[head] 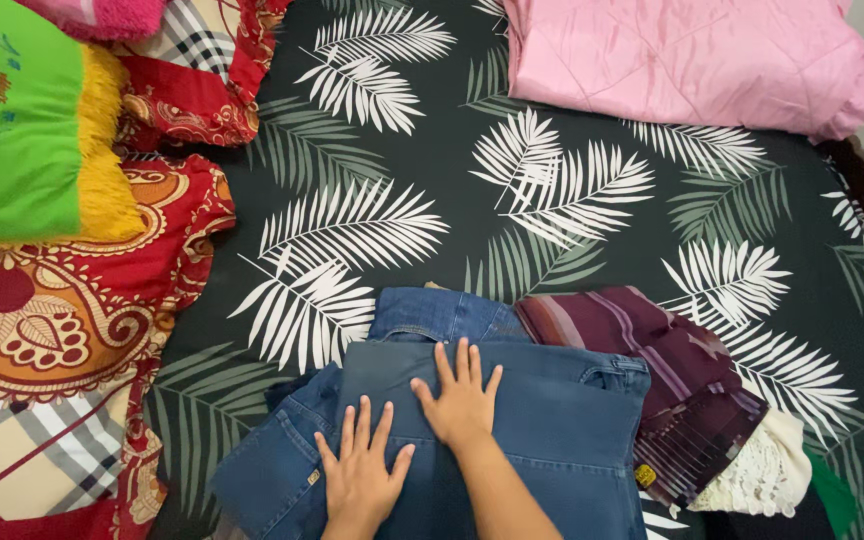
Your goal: The person picks up folded pants from a bed and places them onto a wardrobe shelf by hand.
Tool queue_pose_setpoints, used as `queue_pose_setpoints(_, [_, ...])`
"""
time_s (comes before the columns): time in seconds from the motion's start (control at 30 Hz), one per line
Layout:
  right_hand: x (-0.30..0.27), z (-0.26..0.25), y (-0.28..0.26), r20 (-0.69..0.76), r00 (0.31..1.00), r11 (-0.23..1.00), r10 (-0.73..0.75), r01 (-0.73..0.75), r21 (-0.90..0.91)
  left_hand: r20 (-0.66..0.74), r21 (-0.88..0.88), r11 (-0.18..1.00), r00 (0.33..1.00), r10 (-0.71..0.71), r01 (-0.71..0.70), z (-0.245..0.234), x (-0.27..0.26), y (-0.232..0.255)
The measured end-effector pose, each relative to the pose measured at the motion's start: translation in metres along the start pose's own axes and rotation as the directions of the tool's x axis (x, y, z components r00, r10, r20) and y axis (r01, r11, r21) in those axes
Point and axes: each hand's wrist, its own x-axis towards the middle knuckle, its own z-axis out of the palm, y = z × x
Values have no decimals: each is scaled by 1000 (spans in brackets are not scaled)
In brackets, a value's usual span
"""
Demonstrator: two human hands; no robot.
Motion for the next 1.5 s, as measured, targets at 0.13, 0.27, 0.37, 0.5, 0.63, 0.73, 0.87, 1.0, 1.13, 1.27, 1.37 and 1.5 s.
queue_pose_setpoints(0.13, [11,22,8,-186,982,999,-43,39,-28,59,38,998,997,-46,43,-4,2,3])
queue_pose_setpoints(0.27, [-27,59,42,-247,953,982,-178,189,20,129,66,996,989,-66,58,-12,5,6])
queue_pose_setpoints(0.37, [-50,66,83,-355,934,995,-36,66,73,151,89,994,986,-76,63,-18,3,11])
queue_pose_setpoints(0.5, [-61,75,133,-331,943,1000,21,-21,5,239,112,991,966,-104,79,-22,4,13])
queue_pose_setpoints(0.63, [-60,91,160,-428,810,914,401,-323,244,222,52,997,972,-74,64,-4,5,1])
queue_pose_setpoints(0.73, [-69,102,151,-503,758,910,415,-340,238,-327,-368,922,945,-7,-121,18,8,-31])
queue_pose_setpoints(0.87, [-101,128,107,-639,767,993,59,20,116,-96,-597,750,902,-420,286,34,0,-66])
queue_pose_setpoints(1.0, [-121,137,113,-311,947,994,84,-57,93,188,-626,646,888,-419,437,32,-12,-93])
queue_pose_setpoints(1.13, [-139,128,138,-193,957,975,218,-222,-1,237,-910,294,948,-214,293,33,-17,-95])
queue_pose_setpoints(1.27, [-138,115,126,-140,922,932,362,-360,43,271,-941,168,951,-146,294,-2,-30,-54])
queue_pose_setpoints(1.37, [-141,96,110,-316,895,741,316,-25,671,223,-961,164,975,-13,222,-29,-43,-4])
queue_pose_setpoints(1.5, [-149,42,114,2,999,-293,43,11,956,208,-973,168,921,328,160,-28,-63,74])
